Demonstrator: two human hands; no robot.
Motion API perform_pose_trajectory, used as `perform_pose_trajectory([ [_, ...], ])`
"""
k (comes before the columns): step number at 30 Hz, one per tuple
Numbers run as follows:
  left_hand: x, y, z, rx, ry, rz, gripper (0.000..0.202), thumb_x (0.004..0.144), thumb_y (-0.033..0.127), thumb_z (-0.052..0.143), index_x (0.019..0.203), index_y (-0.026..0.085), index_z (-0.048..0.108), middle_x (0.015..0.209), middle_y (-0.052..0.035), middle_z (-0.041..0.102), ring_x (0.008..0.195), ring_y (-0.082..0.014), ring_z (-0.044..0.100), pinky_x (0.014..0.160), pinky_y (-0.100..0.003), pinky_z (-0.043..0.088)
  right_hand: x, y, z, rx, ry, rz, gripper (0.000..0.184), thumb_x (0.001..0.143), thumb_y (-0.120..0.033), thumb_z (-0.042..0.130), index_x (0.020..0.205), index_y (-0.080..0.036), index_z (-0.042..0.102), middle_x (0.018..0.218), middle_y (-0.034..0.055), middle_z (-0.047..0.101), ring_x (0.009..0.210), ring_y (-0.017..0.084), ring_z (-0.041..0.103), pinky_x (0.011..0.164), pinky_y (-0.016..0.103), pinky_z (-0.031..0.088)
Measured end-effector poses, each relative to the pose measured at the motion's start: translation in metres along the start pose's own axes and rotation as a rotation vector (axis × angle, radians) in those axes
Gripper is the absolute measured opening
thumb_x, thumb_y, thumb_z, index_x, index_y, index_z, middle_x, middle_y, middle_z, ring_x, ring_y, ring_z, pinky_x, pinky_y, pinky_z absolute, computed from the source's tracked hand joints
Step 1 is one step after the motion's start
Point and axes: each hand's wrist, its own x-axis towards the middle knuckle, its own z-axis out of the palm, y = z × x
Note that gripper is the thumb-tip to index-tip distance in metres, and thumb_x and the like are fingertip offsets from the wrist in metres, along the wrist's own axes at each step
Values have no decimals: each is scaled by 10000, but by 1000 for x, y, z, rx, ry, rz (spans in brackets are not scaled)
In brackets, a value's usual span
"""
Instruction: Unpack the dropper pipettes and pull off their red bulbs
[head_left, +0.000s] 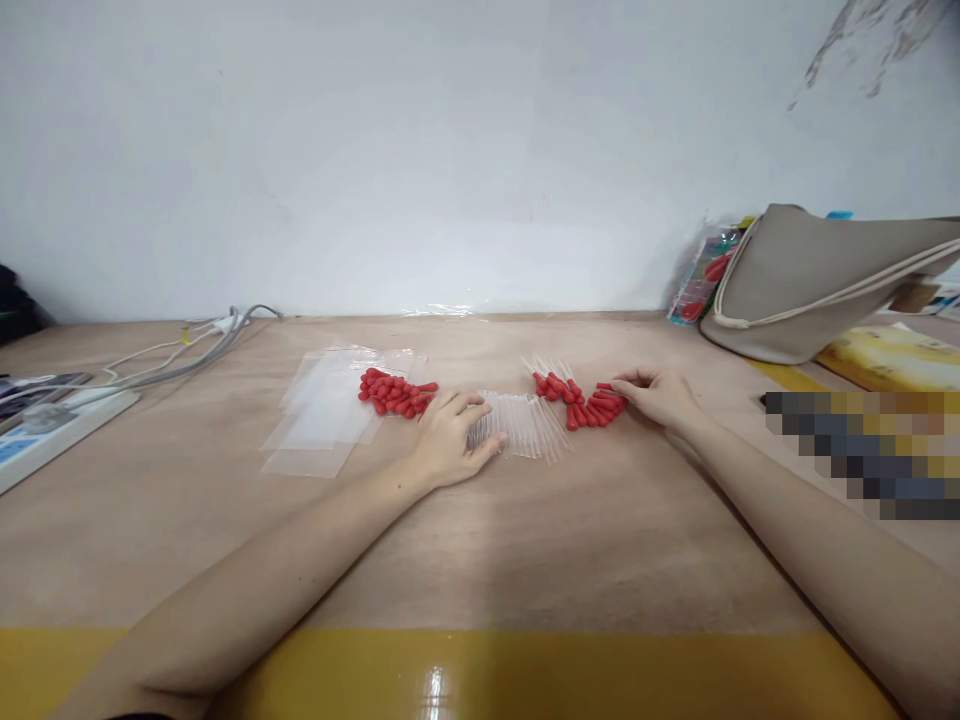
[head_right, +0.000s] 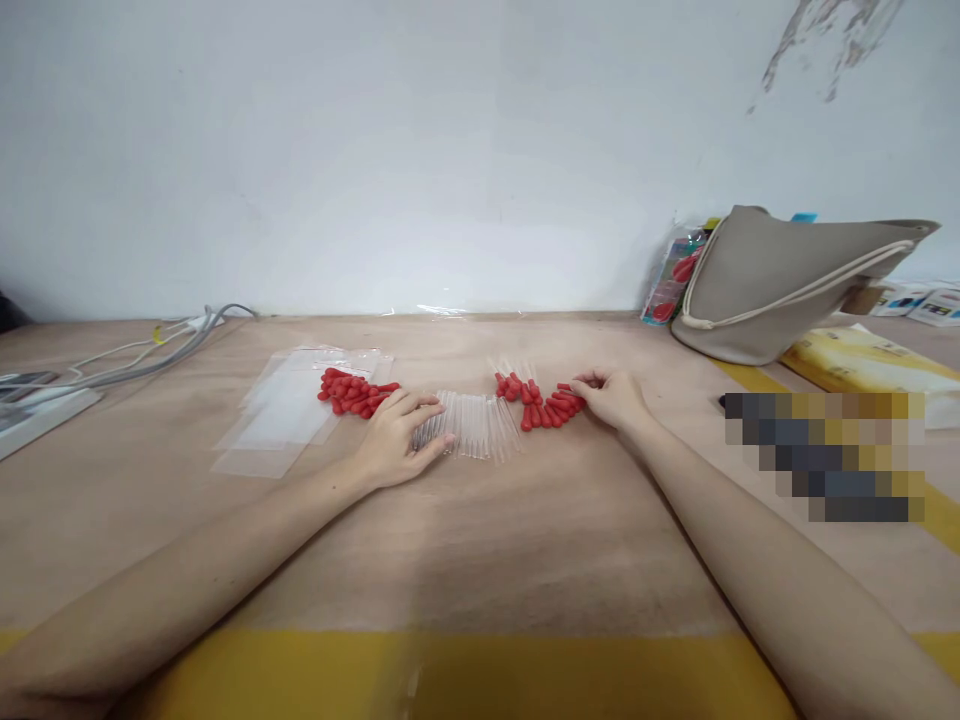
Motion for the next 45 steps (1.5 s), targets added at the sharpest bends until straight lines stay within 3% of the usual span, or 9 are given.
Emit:
perform_pose_trajectory([
  [6, -6, 0, -7, -8, -119, 54, 456, 746, 495, 579, 1086, 191, 602, 1189, -106, 556, 1122, -281, 479, 943, -470, 352, 7, 11, 2, 22, -22, 49, 224, 658, -339, 635, 767, -154, 700, 740, 52, 694, 645, 154, 603, 588, 253, 448],
  [16, -6, -2, -3, -14, -133, 52, 525, 741, 531, 563, 1147, 198, 563, 1218, -101, 538, 1190, -283, 418, 1008, -475, 277, 5, -7, 1, -27, 28, 7, 299, 679, -406, 604, 784, -137, 683, 567, 18, 611, 496, 117, 518, 468, 225, 363],
  [21, -6, -1, -4, -23, -137, 43, 541, 735, 529, 567, 1163, 198, 552, 1220, -105, 533, 1196, -285, 411, 1002, -472, 284, -8, -41, 12, -233, -111, -254, 336, 722, -462, 555, 820, -176, 702, 635, 27, 648, 503, 119, 523, 471, 231, 358],
  [26, -6, -1, -4, -19, -141, 41, 533, 736, 525, 569, 1162, 205, 553, 1231, -104, 527, 1191, -287, 416, 1004, -477, 276, -20, -65, 27, -443, -192, -577, 336, 702, -462, 610, 935, -238, 699, 844, 41, 667, 760, 181, 584, 634, 261, 415],
  [31, -6, -1, -5, -20, -144, 38, 524, 738, 521, 569, 1149, 196, 563, 1218, -105, 536, 1188, -285, 418, 1007, -467, 280, -14, -62, 33, -486, -218, -634, 214, 783, -338, 543, 891, -261, 710, 852, 23, 681, 797, 178, 594, 716, 275, 420],
  [34, -6, -1, -4, -20, -142, 45, 511, 741, 516, 569, 1145, 203, 564, 1215, -103, 537, 1182, -282, 427, 1002, -469, 286, -16, -60, 34, -461, -181, -644, 231, 816, -305, 490, 867, -268, 712, 793, 6, 692, 756, 168, 599, 713, 273, 420],
  [39, -6, -2, -4, -22, -127, 59, 515, 741, 509, 573, 1146, 189, 563, 1211, -115, 537, 1180, -286, 428, 999, -473, 293, -20, -61, 37, -442, -8, -626, 267, 829, -308, 461, 881, -228, 711, 747, 30, 698, 718, 189, 598, 695, 304, 428],
  [42, -6, -2, -3, -27, -83, 53, 544, 772, 509, 539, 1209, 186, 513, 1211, -114, 536, 1187, -282, 423, 1001, -473, 298, -22, -64, 37, -316, 107, -631, 263, 829, -311, 471, 912, -218, 702, 799, 40, 700, 749, 193, 600, 704, 314, 442],
  [45, -5, -3, -2, -4, -23, 20, 488, 868, 407, 429, 1297, 177, 416, 1282, -116, 487, 1228, -260, 392, 1018, -455, 295, -33, -68, 35, -174, 178, -680, 241, 821, -318, 504, 930, -216, 694, 792, 42, 690, 740, 184, 591, 689, 315, 455],
])
